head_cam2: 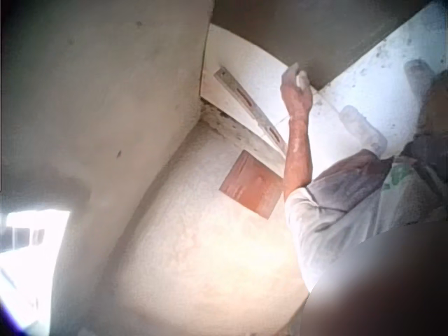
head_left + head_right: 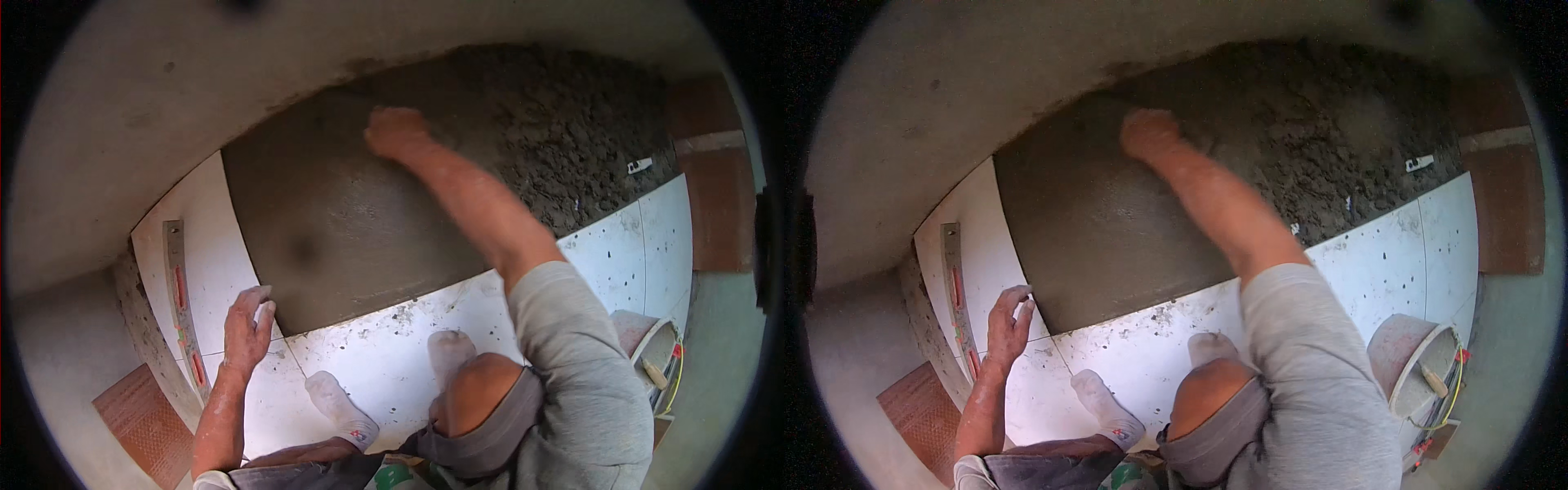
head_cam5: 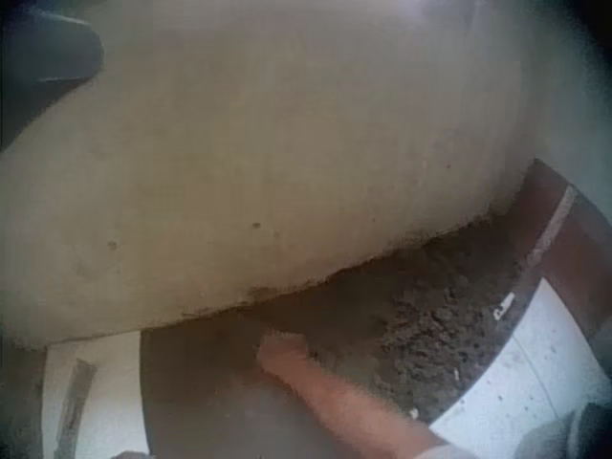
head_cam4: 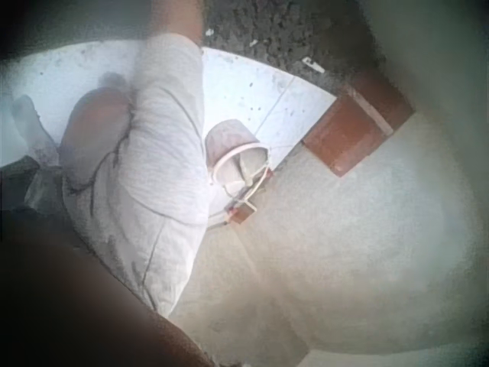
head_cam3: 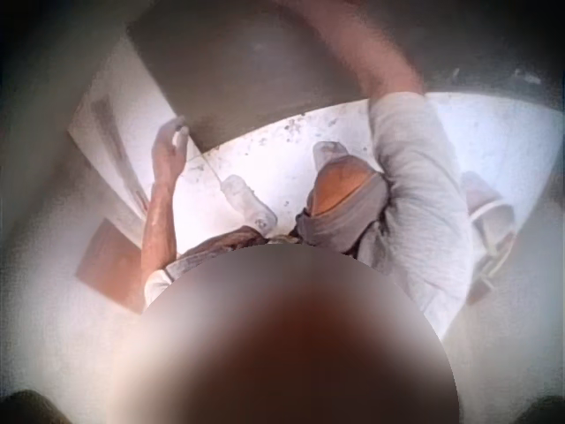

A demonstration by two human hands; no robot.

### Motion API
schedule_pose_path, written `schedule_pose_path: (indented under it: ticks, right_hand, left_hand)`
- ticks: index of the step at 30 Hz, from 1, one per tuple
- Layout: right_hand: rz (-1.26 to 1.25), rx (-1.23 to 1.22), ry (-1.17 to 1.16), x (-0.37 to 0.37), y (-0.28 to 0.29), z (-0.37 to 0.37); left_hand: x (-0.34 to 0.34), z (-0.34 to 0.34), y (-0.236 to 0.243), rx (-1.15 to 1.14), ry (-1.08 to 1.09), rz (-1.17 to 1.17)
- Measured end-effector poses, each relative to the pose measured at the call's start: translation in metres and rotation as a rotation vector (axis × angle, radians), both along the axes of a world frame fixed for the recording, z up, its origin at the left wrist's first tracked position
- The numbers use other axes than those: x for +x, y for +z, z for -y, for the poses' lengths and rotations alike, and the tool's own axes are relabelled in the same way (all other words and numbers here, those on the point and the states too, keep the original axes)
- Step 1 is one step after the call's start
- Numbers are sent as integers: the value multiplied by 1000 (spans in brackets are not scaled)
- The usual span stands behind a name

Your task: Using a trowel to smooth and level a bed of wet mortar on the floor for tiling.

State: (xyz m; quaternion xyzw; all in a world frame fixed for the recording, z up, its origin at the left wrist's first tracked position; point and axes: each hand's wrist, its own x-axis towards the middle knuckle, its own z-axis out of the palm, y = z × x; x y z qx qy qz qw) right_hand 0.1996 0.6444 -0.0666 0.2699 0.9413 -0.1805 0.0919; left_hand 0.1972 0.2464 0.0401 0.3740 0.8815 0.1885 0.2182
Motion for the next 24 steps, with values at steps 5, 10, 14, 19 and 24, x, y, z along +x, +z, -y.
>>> schedule_pose_path:
  ticks: [5,10,14,19,24]
  right_hand:
    - [28,131,-333,117,21,-100]
    - [71,301,-403,228,24,-112]
    - [193,275,-570,290,48,-93]
    - [57,253,-672,345,63,-108]
    - [-948,-684,-843,347,124,-104]
  left_hand:
    - [-10,-31,-12,10,-78,-5]
    - [-7,-65,-14,64,-237,-52]
    - [-2,-62,-5,70,-244,-49]
    - [-7,-30,-10,26,-184,-20]
    - [2,-21,-9,34,-120,25]
